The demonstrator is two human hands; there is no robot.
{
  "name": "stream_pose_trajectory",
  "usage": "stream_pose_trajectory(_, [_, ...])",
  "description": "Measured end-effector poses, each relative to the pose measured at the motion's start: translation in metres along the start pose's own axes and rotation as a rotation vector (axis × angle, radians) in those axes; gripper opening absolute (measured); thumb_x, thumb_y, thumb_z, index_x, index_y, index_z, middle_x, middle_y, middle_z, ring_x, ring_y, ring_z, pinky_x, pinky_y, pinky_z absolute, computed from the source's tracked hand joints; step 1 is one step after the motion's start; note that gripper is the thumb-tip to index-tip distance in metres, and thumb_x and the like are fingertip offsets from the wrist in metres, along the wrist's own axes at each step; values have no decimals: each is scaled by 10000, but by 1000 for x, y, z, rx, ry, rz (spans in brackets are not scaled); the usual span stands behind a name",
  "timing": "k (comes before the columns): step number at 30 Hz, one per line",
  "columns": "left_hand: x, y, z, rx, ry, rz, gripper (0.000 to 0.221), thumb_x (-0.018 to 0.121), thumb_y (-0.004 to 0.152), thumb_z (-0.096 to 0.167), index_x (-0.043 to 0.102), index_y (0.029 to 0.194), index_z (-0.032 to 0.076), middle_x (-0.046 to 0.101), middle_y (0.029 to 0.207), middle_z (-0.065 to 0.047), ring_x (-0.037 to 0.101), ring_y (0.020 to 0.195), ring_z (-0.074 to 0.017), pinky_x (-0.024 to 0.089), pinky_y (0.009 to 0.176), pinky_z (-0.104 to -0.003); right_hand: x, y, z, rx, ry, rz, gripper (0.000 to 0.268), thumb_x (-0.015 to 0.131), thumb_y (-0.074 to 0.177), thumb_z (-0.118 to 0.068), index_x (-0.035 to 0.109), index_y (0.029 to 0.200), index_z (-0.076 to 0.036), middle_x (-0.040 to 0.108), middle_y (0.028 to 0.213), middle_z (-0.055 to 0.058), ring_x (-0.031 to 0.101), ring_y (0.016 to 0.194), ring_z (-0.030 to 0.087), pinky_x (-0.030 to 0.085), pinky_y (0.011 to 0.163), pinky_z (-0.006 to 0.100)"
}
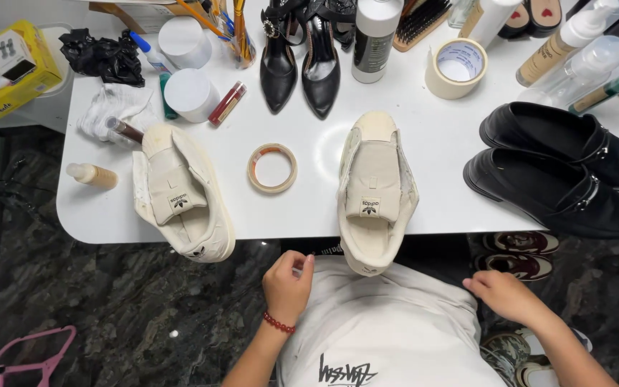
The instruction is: The person applies masking tape to a white sneaker, covering the toe box and side panels. They tear strips from a roll, press them onto the shoe, and smooth them down. The person repeats this process on the second sneaker, taping the toe and side areas.
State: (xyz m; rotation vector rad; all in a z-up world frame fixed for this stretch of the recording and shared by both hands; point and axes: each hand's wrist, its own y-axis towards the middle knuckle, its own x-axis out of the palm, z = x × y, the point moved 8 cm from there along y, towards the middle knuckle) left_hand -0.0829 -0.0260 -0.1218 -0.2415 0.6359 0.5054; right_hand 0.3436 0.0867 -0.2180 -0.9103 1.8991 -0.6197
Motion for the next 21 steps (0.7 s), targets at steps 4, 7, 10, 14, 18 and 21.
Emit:
stream_pose_trajectory(4, [23, 15, -50, 249, 372, 153, 500, 785, 772, 398, 678, 925, -66, 686, 889, -257, 642, 850, -440, 544, 714, -507, -43, -41, -95, 208, -102, 207, 365, 627, 960, -386, 736, 855, -54, 650, 598, 30, 599, 590, 170, 498, 585, 325])
stream_pose_trajectory(7, [30, 22, -68, 40, 333, -310, 341, 641, 974, 352, 660, 907, 18, 680, 967, -199, 638, 917, -394, 518, 826, -503, -46, -60, -155, -20, 20, 39, 343, 661, 953, -387, 734, 900, -57, 635, 616, 94, 551, 569, 188, 463, 567, 333])
stream_pose_trajectory(10, [14, -12, -41, 49, 258, -694, 300, 587, 969, 293, 642, 884, 11, 651, 919, -144, 651, 887, -313, 528, 836, -449, -63, -75, -187, -303, 31, -189, 285, 697, 874, -312, 774, 1032, -88, 743, 687, 46, 621, 617, 134, 522, 585, 291])
stream_pose_trajectory(14, [-22, -26, 0, 110, 239, -562, 185, 660, 913, 237, 668, 882, 54, 655, 877, -98, 649, 869, -291, 527, 774, -436, -125, -48, -170, -472, 289, 168, 199, 698, 871, -156, 788, 979, -15, 725, 757, 61, 629, 681, 122, 525, 613, 274])
stream_pose_trajectory(18, [-69, 16, 87, 462, -21, 45, 185, 765, 857, 162, 664, 969, 55, 675, 976, -106, 665, 949, -281, 532, 841, -399, -161, -9, -184, -644, 683, 628, 160, 648, 1088, -132, 696, 1068, 19, 670, 796, 60, 608, 763, 107, 479, 698, 243])
stream_pose_trajectory(21, [-82, 75, 129, 541, 256, 347, 428, 809, 781, 190, 673, 1151, 25, 650, 1130, -142, 576, 1176, -347, 414, 1016, -499, -159, 0, -200, -598, 700, 849, 180, 664, 1112, -148, 675, 1109, 32, 675, 902, 70, 634, 802, 118, 472, 686, 250])
